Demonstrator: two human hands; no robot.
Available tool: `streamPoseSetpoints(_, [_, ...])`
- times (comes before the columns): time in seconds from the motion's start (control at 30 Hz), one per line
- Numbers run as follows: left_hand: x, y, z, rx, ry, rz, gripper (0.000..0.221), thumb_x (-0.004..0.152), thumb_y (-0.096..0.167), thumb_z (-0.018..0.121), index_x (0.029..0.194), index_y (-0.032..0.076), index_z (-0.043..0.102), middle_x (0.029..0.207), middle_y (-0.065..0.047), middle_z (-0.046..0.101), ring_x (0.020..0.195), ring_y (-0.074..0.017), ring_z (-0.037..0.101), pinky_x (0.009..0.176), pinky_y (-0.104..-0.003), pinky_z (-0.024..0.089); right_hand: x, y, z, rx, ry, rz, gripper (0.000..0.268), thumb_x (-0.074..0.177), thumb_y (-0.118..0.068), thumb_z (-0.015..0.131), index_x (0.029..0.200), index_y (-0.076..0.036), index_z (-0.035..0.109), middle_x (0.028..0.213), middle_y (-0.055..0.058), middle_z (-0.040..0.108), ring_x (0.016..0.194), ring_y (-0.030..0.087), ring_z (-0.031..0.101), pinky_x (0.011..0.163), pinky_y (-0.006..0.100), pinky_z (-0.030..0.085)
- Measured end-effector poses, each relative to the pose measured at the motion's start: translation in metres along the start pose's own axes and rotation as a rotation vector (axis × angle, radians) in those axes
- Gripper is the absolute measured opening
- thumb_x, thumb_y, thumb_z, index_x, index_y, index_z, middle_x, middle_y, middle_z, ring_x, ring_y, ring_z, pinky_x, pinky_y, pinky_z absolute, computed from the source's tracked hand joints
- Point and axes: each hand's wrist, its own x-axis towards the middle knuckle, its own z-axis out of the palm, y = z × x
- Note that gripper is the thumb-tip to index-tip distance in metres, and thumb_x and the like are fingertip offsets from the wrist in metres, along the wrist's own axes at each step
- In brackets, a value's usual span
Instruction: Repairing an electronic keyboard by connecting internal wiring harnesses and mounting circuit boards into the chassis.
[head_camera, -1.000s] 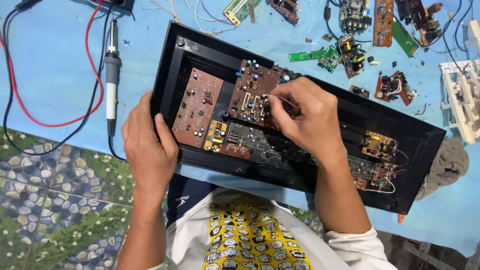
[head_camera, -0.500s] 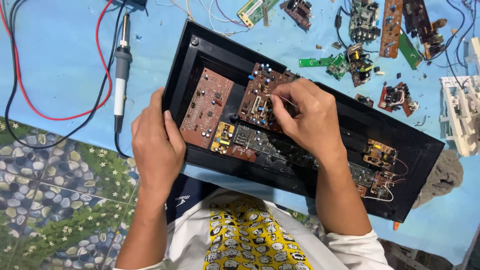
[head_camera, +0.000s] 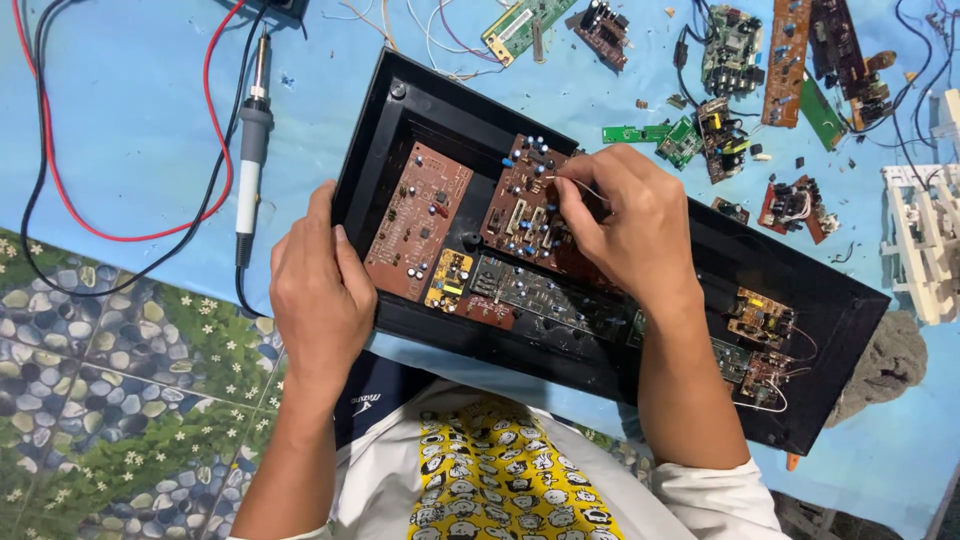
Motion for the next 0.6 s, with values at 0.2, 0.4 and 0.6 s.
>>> streamPoseSetpoints(0.2, [-0.0017, -0.0019, 0.0029, 0.012, 0.018, -0.001, 0.034, 0.106, -0.002, 0.049, 0.138, -0.005, 0.059, 0.091, -0.014, 0.062, 0.089, -0.0337, 0.068, 0.093, -0.040, 0.051, -0.0020, 0.0025, -0.0001, -0.022, -0.010, 0.007, 0.004, 0.095, -0.007, 0.078, 0.097, -0.009, 0.076, 0.079, 0.008, 0.066, 0.068, 0.030, 0.064, 0.061, 0.038, 0.054])
streamPoseSetpoints(0.4, [-0.0028, -0.0046, 0.0051, 0.015, 0.022, 0.007, 0.035, 0.106, -0.002, 0.049, 0.140, -0.005, 0.058, 0.092, -0.015, 0.063, 0.090, -0.0347, 0.068, 0.094, -0.040, 0.051, -0.0056, 0.0062, 0.0015, -0.078, -0.043, 0.008, 0.004, 0.094, -0.009, 0.078, 0.097, -0.011, 0.075, 0.080, 0.008, 0.066, 0.071, 0.032, 0.066, 0.062, 0.040, 0.054])
streamPoseSetpoints(0.6, [-0.0027, -0.0048, 0.0044, 0.025, 0.024, 0.004, 0.034, 0.106, -0.001, 0.049, 0.139, -0.005, 0.058, 0.091, -0.015, 0.063, 0.090, -0.0340, 0.069, 0.094, -0.040, 0.052, -0.0059, 0.0084, 0.0048, -0.084, -0.042, 0.018, 0.005, 0.093, -0.011, 0.079, 0.096, -0.011, 0.075, 0.081, 0.008, 0.067, 0.072, 0.032, 0.068, 0.062, 0.041, 0.055])
